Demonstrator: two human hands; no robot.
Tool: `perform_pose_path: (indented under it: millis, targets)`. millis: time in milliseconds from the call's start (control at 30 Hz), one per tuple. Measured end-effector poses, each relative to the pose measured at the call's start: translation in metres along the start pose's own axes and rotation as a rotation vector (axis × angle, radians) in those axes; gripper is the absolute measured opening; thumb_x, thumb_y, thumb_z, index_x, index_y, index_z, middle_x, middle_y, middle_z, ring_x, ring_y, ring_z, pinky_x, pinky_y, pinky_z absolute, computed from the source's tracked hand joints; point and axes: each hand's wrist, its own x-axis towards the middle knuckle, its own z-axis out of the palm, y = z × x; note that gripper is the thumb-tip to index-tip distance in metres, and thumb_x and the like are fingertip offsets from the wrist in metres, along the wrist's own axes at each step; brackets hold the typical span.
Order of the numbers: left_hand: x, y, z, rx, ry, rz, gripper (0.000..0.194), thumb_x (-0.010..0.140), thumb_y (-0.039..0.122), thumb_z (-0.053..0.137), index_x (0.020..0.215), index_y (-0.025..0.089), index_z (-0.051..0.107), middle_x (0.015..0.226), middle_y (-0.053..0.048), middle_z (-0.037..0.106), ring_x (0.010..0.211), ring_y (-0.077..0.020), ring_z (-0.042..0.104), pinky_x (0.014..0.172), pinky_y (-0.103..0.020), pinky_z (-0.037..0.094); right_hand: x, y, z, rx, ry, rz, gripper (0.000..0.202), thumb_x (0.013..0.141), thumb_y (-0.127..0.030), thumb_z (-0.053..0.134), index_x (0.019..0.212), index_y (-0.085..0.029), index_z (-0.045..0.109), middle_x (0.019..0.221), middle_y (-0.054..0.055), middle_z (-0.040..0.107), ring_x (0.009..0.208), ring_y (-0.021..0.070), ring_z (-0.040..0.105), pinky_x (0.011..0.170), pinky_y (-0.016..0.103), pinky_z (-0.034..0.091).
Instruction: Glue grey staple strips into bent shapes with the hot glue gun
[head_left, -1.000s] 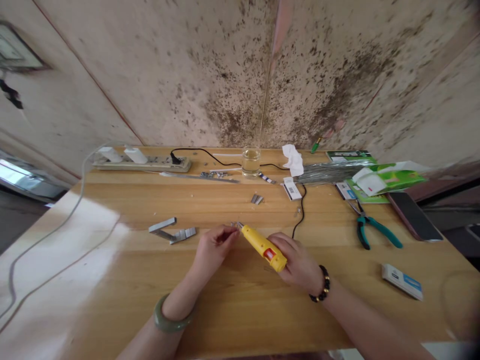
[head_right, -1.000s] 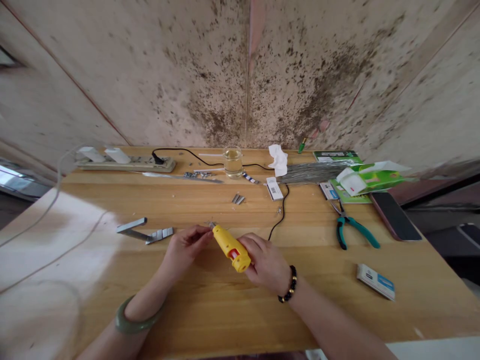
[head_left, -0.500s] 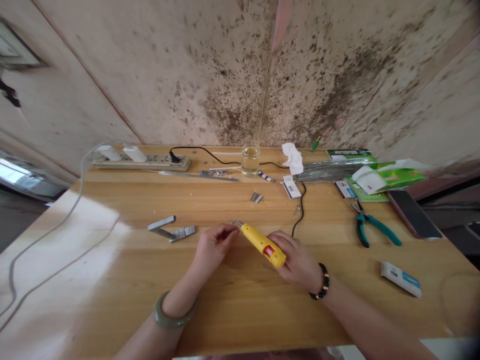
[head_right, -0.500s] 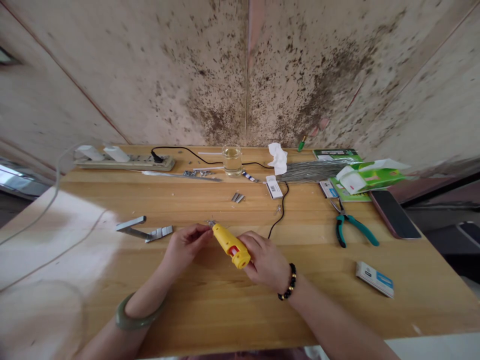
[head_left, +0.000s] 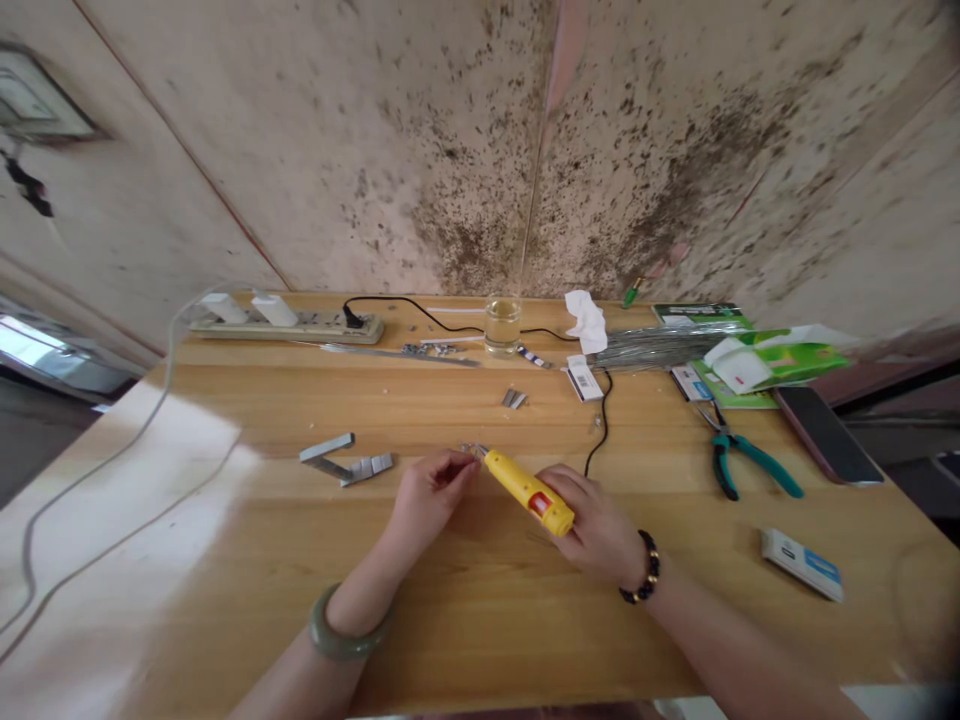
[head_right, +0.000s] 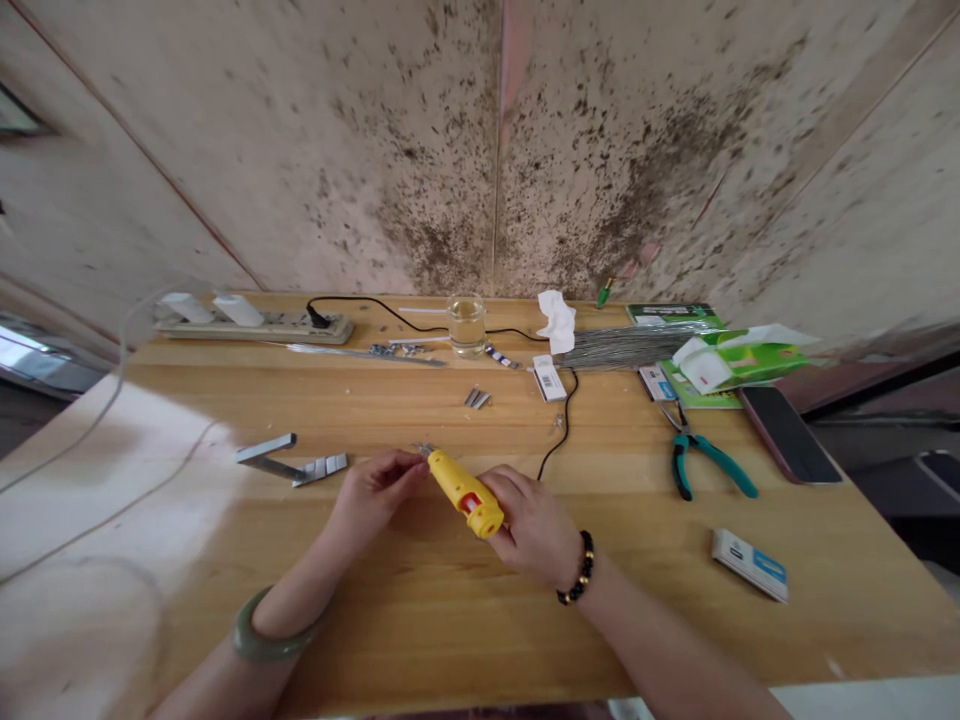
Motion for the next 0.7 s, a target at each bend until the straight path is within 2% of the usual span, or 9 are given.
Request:
perform_pose_path:
  millis: [300, 700]
  targets:
    - [-0.0005, 0.0005, 0.0015, -0.025, -0.006, -0.021, 0.02, 0.075, 0.033, 0.062, 0.082, 0.016, 0.069, 0.076, -0.005, 0.069, 0.066, -0.0153, 0.059, 0.059, -0.024, 0.045, -0.0017, 0.0014, 0.0021, -0.006, 0.014, 0.001, 0.024, 0.082, -0.015, 0.049, 0.106, -0.018, 0.047, 0.096, 0.01, 0.059, 0.089, 0.0214, 0.056, 0.079, 0.036, 0.049]
    - [0.0, 0.0038, 0.0018, -0.015, 0.005, 0.015, 0.017, 0.075, 0.031, 0.062, 0.079, 0.016, 0.069, 0.075, -0.005, 0.07, 0.065, -0.0154, 0.061, 0.06, -0.024, 0.047, -0.0002, 0.0004, 0.0016, -0.005, 0.013, -0.002, 0.023, 0.082, -0.015, 0.049, 0.104, -0.018, 0.048, 0.093, 0.009, 0.06, 0.086, 0.0211, 0.057, 0.076, 0.036, 0.05]
